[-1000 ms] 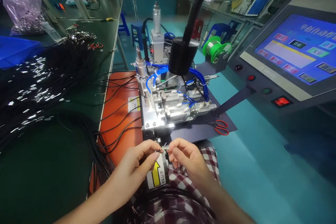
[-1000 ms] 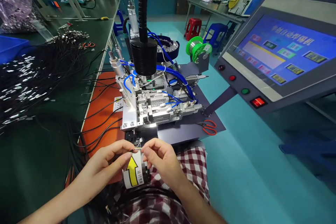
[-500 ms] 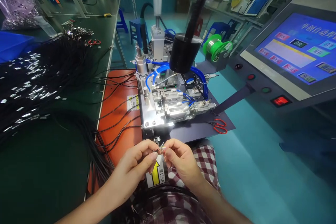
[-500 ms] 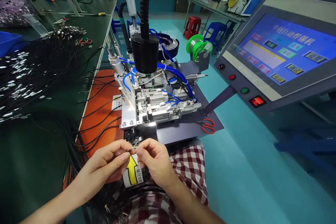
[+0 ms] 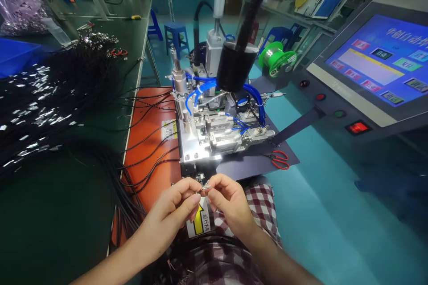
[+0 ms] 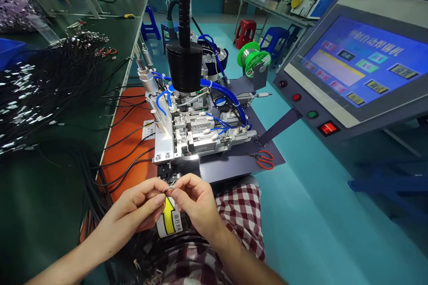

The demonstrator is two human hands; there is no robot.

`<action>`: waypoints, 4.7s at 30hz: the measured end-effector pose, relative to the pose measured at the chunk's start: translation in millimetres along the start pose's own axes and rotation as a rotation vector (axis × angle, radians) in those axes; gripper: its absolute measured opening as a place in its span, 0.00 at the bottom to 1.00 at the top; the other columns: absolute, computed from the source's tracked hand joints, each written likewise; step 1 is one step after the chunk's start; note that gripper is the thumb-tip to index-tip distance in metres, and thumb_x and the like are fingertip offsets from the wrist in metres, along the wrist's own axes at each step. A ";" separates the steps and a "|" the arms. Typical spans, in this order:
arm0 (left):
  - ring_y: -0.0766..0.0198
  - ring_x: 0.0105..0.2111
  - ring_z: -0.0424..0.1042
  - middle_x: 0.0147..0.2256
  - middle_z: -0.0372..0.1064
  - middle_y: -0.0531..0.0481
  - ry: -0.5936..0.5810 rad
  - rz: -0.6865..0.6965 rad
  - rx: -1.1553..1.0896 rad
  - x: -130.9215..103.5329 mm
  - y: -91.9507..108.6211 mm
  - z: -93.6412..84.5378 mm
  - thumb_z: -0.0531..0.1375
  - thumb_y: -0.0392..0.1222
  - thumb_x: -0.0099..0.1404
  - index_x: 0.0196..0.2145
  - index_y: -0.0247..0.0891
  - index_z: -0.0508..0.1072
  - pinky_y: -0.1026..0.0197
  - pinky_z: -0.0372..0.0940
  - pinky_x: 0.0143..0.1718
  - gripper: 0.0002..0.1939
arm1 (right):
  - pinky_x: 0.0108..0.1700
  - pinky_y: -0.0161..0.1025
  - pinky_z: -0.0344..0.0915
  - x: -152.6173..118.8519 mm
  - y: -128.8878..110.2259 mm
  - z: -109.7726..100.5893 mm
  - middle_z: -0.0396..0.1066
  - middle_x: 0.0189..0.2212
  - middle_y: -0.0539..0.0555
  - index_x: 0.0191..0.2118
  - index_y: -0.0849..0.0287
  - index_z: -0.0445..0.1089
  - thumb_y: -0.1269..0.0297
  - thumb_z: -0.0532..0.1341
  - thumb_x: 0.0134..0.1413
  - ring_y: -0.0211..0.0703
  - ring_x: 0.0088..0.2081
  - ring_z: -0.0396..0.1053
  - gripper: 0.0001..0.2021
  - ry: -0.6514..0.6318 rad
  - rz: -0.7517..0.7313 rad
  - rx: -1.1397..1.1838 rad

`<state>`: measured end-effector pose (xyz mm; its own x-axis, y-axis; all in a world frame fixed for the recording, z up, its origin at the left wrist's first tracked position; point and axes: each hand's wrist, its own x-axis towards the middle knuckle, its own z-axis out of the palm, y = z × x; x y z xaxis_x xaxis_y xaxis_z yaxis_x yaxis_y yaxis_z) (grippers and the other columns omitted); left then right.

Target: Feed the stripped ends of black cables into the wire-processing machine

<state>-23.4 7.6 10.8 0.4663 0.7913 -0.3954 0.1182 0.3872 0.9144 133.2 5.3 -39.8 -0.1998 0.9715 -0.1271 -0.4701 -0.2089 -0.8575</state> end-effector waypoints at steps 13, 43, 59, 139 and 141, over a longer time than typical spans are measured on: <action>0.71 0.22 0.53 0.24 0.57 0.57 0.080 0.046 0.042 -0.5 -2.9 4.0 0.53 0.46 0.68 0.38 0.40 0.67 0.70 0.50 0.21 0.08 | 0.22 0.31 0.55 -1.5 -5.3 3.8 0.63 0.19 0.45 0.28 0.59 0.69 0.61 0.66 0.48 0.30 0.19 0.56 0.08 0.034 0.046 -0.093; 0.75 0.16 0.46 0.17 0.50 0.62 0.257 -0.276 -0.126 12.4 -1.6 6.5 0.61 0.50 0.58 0.34 0.37 0.70 0.71 0.42 0.15 0.14 | 0.24 0.33 0.53 -11.2 -3.8 24.3 0.59 0.19 0.45 0.24 0.60 0.64 0.63 0.63 0.47 0.33 0.21 0.52 0.09 0.254 0.140 -0.381; 0.75 0.17 0.44 0.17 0.48 0.62 -0.078 -0.186 -0.232 5.0 1.9 -11.0 0.65 0.46 0.56 0.27 0.34 0.69 0.65 0.37 0.19 0.12 | 0.31 0.36 0.55 18.3 -28.2 -1.8 0.62 0.25 0.48 0.24 0.58 0.75 0.64 0.67 0.46 0.37 0.28 0.59 0.05 -0.269 0.107 -0.190; 0.74 0.17 0.48 0.19 0.53 0.59 0.158 -0.122 -0.111 9.4 -7.5 -1.1 0.61 0.50 0.59 0.34 0.35 0.71 0.69 0.42 0.16 0.14 | 0.27 0.34 0.55 -2.0 -24.2 -4.1 0.64 0.22 0.47 0.29 0.60 0.71 0.65 0.63 0.49 0.35 0.23 0.58 0.04 0.035 0.107 -0.386; 0.74 0.17 0.48 0.19 0.54 0.58 0.153 -0.112 -0.093 9.5 -6.8 -1.0 0.61 0.50 0.59 0.34 0.35 0.71 0.69 0.43 0.16 0.14 | 0.27 0.34 0.55 -2.2 -22.6 -4.7 0.64 0.22 0.47 0.29 0.60 0.70 0.65 0.63 0.49 0.35 0.24 0.58 0.04 0.031 0.106 -0.378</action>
<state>-20.7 13.0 0.8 0.3152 0.8009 -0.5092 0.0773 0.5131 0.8548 148.4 8.4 -22.4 -0.2014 0.9509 -0.2350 -0.0973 -0.2581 -0.9612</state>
